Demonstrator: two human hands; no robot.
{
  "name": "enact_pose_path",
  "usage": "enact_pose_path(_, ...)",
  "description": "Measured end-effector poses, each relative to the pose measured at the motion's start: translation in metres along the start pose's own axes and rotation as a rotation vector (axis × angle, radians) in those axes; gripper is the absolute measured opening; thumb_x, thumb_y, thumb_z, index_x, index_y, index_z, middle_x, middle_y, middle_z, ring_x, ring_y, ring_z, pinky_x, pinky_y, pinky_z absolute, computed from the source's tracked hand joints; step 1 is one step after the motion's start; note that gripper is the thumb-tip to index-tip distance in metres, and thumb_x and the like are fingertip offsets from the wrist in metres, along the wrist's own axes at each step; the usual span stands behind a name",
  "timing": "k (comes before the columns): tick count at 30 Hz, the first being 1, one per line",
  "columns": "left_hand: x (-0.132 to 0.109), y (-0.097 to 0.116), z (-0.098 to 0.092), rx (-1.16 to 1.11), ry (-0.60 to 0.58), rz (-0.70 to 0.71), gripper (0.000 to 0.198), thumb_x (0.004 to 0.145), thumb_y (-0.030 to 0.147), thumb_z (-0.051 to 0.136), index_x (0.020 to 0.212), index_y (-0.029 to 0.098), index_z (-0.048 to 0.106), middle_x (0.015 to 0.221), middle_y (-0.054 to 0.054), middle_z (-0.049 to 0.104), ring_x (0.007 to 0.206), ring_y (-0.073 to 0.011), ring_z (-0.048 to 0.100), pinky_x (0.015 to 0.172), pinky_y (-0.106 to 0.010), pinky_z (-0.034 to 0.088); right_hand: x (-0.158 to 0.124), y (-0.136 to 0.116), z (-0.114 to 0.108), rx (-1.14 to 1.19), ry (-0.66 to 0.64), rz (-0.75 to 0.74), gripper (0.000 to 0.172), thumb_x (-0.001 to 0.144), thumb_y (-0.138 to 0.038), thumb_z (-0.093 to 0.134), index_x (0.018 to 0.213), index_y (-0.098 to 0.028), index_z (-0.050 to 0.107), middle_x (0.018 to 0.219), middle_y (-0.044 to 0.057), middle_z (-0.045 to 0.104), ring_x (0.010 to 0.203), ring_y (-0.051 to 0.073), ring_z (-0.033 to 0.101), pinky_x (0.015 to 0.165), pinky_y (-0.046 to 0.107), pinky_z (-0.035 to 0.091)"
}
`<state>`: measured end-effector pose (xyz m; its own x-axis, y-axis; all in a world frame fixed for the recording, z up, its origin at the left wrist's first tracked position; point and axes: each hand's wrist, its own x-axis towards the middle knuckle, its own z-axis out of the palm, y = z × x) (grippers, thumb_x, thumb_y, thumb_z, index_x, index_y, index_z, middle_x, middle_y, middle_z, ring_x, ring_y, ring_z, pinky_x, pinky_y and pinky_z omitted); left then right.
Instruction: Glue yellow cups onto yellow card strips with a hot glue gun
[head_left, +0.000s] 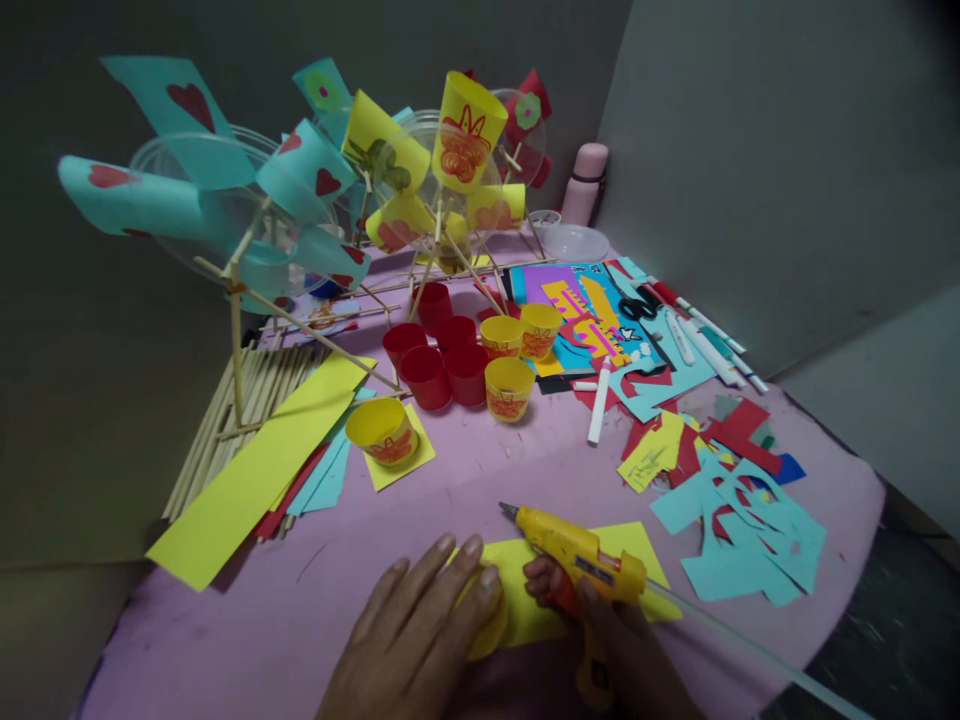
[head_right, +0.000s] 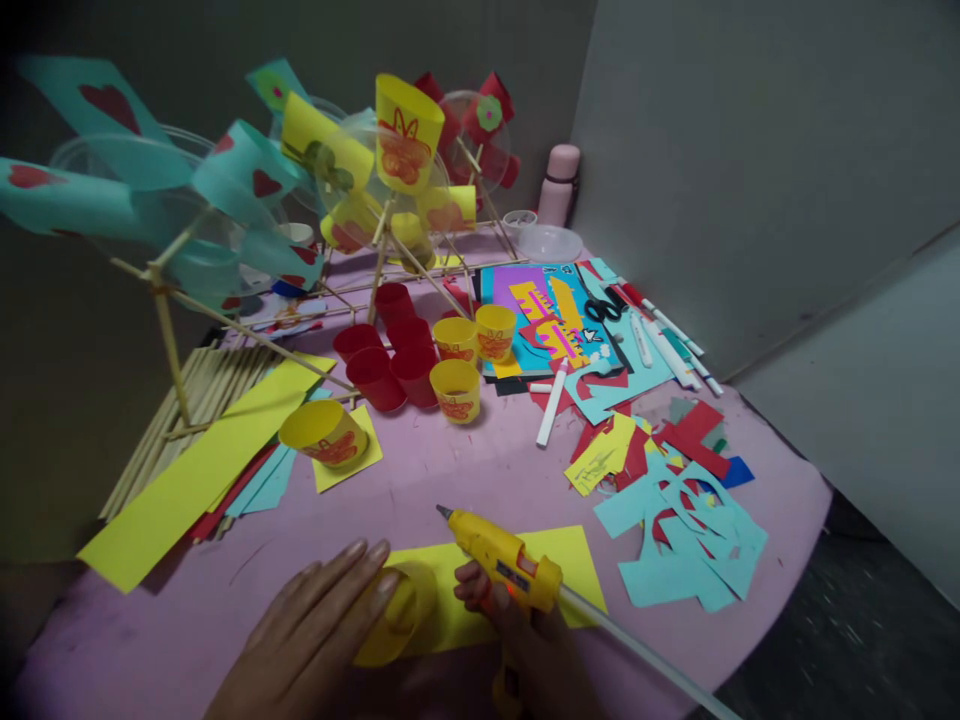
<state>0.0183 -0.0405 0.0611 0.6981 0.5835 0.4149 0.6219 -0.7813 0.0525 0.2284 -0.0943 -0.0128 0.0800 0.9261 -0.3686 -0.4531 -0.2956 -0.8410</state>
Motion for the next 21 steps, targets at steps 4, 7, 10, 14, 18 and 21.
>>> enact_pose_path(4, 0.008, 0.000, 0.007, 0.092, -0.147, 0.139, 0.064, 0.086, 0.062, 0.046, 0.133, 0.018, 0.046, 0.130, -0.007, 0.059, 0.121, -0.0234, 0.052, 0.096, -0.035, 0.044, 0.000, 0.003, -0.001, 0.000, 0.012, 0.006, 0.035, 0.081, -0.055, 0.061, 0.083, -0.021, 0.072, 0.098, 0.009, 0.070, 0.094, 0.023, 0.064, 0.092, 0.038, 0.046)
enact_pose_path(7, 0.009, 0.000, 0.011, 0.156, -0.170, 0.185, 0.071, 0.083, 0.066, 0.049, 0.133, 0.016, 0.046, 0.130, -0.007, 0.059, 0.117, -0.0231, 0.055, 0.093, -0.033, 0.044, 0.001, 0.007, -0.002, -0.014, 0.020, 0.013, 0.038, 0.081, -0.057, 0.060, 0.084, -0.021, 0.072, 0.099, 0.009, 0.070, 0.095, 0.024, 0.063, 0.094, 0.040, 0.044)
enact_pose_path(10, 0.009, -0.001, 0.012, 0.193, -0.160, 0.207, 0.075, 0.081, 0.070, 0.046, 0.133, 0.015, 0.046, 0.127, -0.008, 0.062, 0.114, -0.0236, 0.057, 0.092, -0.034, 0.043, 0.001, 0.009, -0.002, -0.015, 0.040, 0.001, 0.039, 0.080, -0.057, 0.060, 0.085, -0.020, 0.071, 0.098, 0.010, 0.070, 0.097, 0.026, 0.063, 0.096, 0.042, 0.043)
enact_pose_path(14, 0.010, 0.000, 0.010, 0.189, -0.134, 0.211, 0.078, 0.081, 0.071, 0.045, 0.132, 0.013, 0.046, 0.127, -0.009, 0.061, 0.115, -0.0242, 0.056, 0.094, -0.036, 0.039, 0.001, 0.007, 0.001, 0.049, 0.024, -0.024, 0.034, 0.082, -0.054, 0.061, 0.085, -0.021, 0.071, 0.098, 0.009, 0.070, 0.098, 0.025, 0.062, 0.096, 0.042, 0.043)
enact_pose_path(18, 0.009, 0.002, 0.010, 0.183, -0.154, 0.207, 0.074, 0.082, 0.068, 0.048, 0.133, 0.015, 0.045, 0.129, -0.008, 0.060, 0.114, -0.0218, 0.057, 0.093, -0.032, 0.038, -0.001, -0.002, 0.005, 0.081, 0.022, -0.049, 0.029, 0.081, -0.052, 0.063, 0.081, -0.024, 0.070, 0.094, 0.006, 0.070, 0.095, 0.024, 0.063, 0.093, 0.040, 0.045)
enact_pose_path(21, 0.007, 0.002, 0.010, 0.196, -0.155, 0.191, 0.074, 0.082, 0.068, 0.047, 0.135, 0.017, 0.043, 0.129, -0.008, 0.060, 0.116, -0.0226, 0.056, 0.096, -0.033, 0.037, -0.001, -0.006, 0.006, 0.044, 0.018, -0.032, 0.035, 0.079, -0.056, 0.063, 0.086, -0.023, 0.071, 0.095, 0.008, 0.070, 0.096, 0.025, 0.063, 0.093, 0.041, 0.045)
